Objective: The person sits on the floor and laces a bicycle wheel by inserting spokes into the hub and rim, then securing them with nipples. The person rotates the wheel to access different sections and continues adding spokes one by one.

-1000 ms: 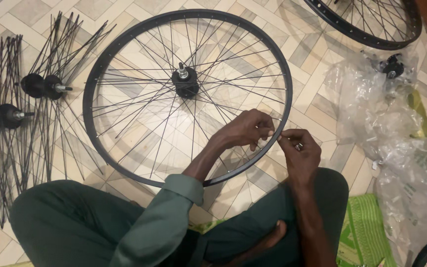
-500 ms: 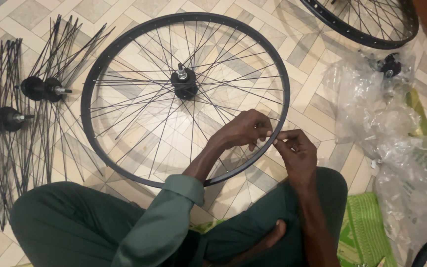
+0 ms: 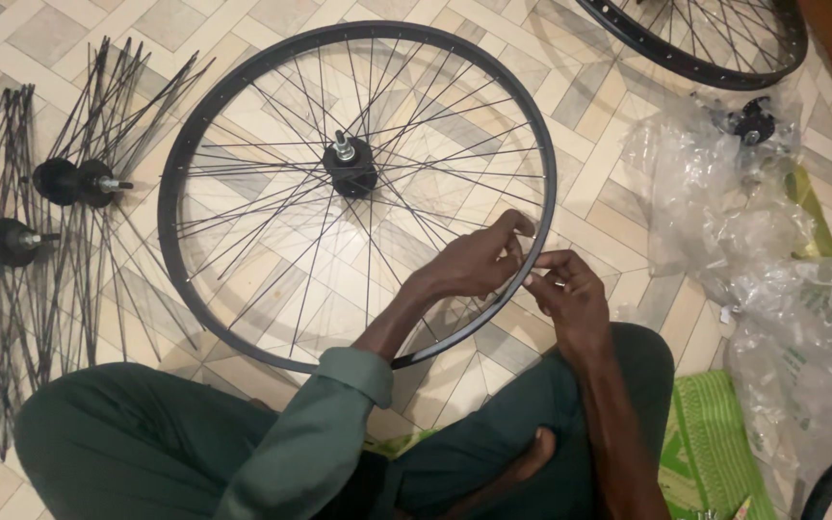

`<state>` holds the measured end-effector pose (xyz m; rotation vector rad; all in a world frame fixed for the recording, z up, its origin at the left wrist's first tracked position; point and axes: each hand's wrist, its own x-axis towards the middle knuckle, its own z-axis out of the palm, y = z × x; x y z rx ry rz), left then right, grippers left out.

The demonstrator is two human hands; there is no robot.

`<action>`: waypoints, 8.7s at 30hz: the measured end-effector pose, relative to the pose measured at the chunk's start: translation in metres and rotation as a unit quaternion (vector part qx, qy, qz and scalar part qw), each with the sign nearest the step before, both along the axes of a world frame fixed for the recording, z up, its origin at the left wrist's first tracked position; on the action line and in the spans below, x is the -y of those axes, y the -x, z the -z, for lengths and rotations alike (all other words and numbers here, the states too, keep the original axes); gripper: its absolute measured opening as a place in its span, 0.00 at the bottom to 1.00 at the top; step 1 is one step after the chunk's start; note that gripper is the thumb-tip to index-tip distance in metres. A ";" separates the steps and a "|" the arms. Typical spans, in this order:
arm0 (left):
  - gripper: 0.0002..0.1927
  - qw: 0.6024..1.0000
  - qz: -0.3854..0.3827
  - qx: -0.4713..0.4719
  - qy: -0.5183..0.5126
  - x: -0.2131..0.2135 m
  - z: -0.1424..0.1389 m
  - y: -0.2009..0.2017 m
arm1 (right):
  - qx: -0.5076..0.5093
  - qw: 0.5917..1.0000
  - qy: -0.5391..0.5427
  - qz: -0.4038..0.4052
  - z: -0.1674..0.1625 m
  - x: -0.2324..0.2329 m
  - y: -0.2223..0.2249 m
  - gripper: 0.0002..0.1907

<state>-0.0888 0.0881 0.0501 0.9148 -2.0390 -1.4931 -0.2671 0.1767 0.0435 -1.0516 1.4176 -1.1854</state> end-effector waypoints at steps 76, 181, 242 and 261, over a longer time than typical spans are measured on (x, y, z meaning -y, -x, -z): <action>0.07 0.981 -0.013 0.043 0.188 -0.039 0.018 -0.031 | 0.190 0.972 -0.112 0.076 0.043 -0.033 -0.028 0.13; 0.11 0.993 0.061 0.065 -0.081 0.008 -0.006 -0.029 | 0.084 0.987 0.070 0.120 0.030 -0.021 -0.042 0.10; 0.36 0.995 0.032 0.099 0.013 0.002 0.014 -0.009 | -0.018 0.998 -0.008 0.057 0.033 -0.016 -0.039 0.07; 0.09 0.745 -0.401 0.329 0.421 0.044 0.004 -0.209 | 0.022 0.999 -0.007 0.044 0.028 -0.024 -0.044 0.08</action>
